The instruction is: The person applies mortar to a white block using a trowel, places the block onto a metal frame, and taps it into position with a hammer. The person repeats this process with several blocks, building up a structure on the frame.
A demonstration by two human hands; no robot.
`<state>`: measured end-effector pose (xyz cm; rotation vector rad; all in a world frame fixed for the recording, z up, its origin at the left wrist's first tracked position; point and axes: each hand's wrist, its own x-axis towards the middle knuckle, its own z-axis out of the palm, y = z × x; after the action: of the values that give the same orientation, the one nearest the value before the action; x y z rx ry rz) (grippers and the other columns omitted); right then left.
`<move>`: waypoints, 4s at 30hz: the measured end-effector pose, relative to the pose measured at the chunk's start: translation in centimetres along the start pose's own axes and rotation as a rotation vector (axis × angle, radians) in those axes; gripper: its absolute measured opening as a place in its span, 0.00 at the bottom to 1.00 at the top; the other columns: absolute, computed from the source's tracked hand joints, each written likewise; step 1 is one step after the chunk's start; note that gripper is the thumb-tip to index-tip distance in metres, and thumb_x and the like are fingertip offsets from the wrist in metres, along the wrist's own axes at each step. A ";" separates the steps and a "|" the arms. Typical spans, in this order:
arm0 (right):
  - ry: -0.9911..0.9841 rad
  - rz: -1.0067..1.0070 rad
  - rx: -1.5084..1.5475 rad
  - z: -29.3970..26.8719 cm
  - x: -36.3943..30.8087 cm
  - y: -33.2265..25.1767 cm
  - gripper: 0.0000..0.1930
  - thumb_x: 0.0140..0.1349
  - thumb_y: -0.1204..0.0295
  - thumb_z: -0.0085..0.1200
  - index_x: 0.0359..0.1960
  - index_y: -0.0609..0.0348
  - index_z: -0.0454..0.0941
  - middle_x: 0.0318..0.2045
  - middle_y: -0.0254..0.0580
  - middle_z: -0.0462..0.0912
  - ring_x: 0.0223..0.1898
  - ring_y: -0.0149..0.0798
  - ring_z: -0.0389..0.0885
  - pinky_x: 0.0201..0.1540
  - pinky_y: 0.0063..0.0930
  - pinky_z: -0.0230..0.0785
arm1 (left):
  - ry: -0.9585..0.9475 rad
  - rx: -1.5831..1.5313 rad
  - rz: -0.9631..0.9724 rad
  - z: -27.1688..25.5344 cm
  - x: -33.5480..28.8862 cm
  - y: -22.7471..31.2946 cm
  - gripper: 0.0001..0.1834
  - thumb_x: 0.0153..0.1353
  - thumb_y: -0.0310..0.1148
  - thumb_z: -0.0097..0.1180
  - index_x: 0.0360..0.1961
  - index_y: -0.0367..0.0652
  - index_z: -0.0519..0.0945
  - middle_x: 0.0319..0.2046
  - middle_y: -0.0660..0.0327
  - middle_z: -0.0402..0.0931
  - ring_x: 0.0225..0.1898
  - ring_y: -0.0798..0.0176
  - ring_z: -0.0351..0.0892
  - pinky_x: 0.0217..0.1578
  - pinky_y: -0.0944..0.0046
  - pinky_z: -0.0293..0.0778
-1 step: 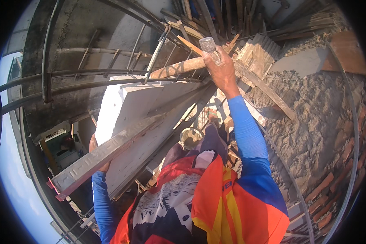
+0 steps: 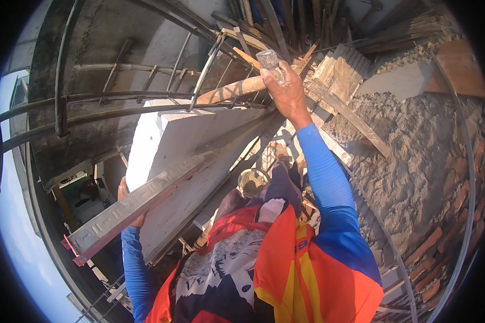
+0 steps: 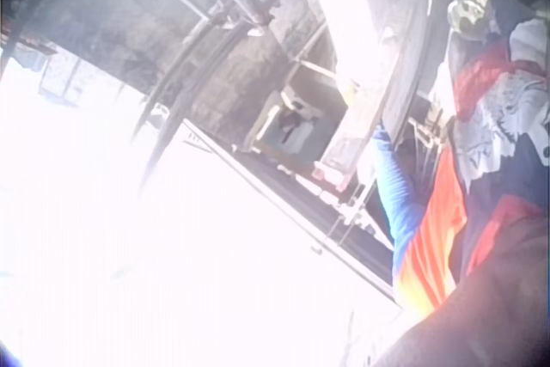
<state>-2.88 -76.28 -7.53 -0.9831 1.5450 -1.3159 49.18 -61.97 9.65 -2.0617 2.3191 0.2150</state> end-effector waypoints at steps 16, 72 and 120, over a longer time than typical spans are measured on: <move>-0.049 -0.060 -0.028 -3.1 3.8 -2.0 0.31 0.66 0.50 0.65 0.57 0.66 0.79 0.44 0.44 0.85 0.46 0.33 0.81 0.53 0.28 0.74 | -0.009 0.069 0.015 -0.1 -0.2 0.1 0.50 0.59 0.50 0.66 0.74 0.31 0.59 0.66 0.42 0.66 0.68 0.40 0.65 0.69 0.46 0.62; -0.600 -0.264 0.064 2.2 15.1 -2.0 0.38 0.71 0.43 0.55 0.71 0.60 0.69 0.61 0.45 0.80 0.62 0.38 0.78 0.68 0.32 0.69 | 0.081 -0.110 -0.095 -2.0 1.2 5.0 0.50 0.45 0.47 0.78 0.65 0.30 0.69 0.49 0.42 0.75 0.53 0.40 0.76 0.57 0.50 0.70; 0.032 -0.229 -0.552 -21.8 -4.9 -16.4 0.27 0.76 0.52 0.52 0.63 0.62 0.76 0.51 0.41 0.77 0.45 0.32 0.75 0.47 0.28 0.71 | 0.087 -0.256 -0.037 -2.4 -7.2 -4.6 0.51 0.49 0.52 0.77 0.72 0.47 0.67 0.66 0.46 0.71 0.69 0.42 0.67 0.72 0.47 0.62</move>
<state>-21.38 -67.02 10.91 -1.5220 1.9150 -1.0708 54.82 -55.71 12.49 -2.2685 2.4122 0.4520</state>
